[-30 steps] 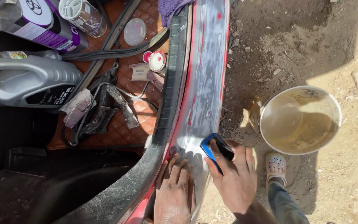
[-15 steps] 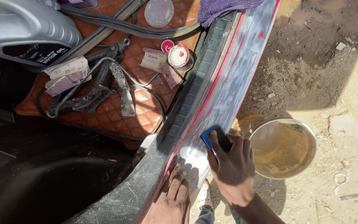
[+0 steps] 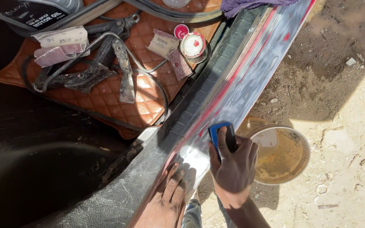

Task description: Wet-sanding a car bumper with a sanding block and water to prepare the surface for painting

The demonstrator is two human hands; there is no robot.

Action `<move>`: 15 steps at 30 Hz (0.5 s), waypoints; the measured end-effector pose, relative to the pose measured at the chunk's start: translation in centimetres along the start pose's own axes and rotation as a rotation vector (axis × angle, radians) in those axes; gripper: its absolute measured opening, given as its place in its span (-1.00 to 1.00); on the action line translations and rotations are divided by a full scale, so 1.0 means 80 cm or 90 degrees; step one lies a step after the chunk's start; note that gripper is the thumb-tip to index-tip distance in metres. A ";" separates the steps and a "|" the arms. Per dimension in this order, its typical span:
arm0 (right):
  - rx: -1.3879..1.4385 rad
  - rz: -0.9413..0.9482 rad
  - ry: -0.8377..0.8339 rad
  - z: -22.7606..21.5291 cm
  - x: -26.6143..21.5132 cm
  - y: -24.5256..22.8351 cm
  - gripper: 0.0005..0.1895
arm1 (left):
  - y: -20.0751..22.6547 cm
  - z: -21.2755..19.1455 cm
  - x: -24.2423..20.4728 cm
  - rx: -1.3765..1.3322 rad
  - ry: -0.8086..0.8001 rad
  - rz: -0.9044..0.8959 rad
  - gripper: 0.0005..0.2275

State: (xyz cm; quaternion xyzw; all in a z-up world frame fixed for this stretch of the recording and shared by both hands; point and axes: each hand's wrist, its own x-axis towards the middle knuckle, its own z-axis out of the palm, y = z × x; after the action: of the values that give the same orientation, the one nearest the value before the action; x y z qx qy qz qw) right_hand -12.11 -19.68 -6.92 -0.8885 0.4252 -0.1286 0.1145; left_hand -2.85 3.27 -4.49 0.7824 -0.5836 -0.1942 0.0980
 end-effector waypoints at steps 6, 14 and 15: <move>0.021 -0.014 -0.009 -0.018 0.031 -0.001 -0.41 | 0.015 -0.020 0.004 -0.061 0.005 0.008 -0.62; -0.012 -0.129 -0.020 -0.002 -0.018 0.018 -0.41 | 0.014 -0.064 0.023 -0.146 -0.013 0.009 -0.52; -0.035 -0.158 -0.001 -0.003 -0.019 0.019 -0.41 | 0.015 -0.079 0.028 -0.123 0.046 0.048 -0.63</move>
State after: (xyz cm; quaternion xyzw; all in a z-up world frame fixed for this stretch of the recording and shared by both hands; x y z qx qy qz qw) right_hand -14.21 -19.45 -7.35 -0.9371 0.3156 -0.1295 0.0736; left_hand -0.74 0.28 1.27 0.7535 -0.5870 -0.2173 0.2012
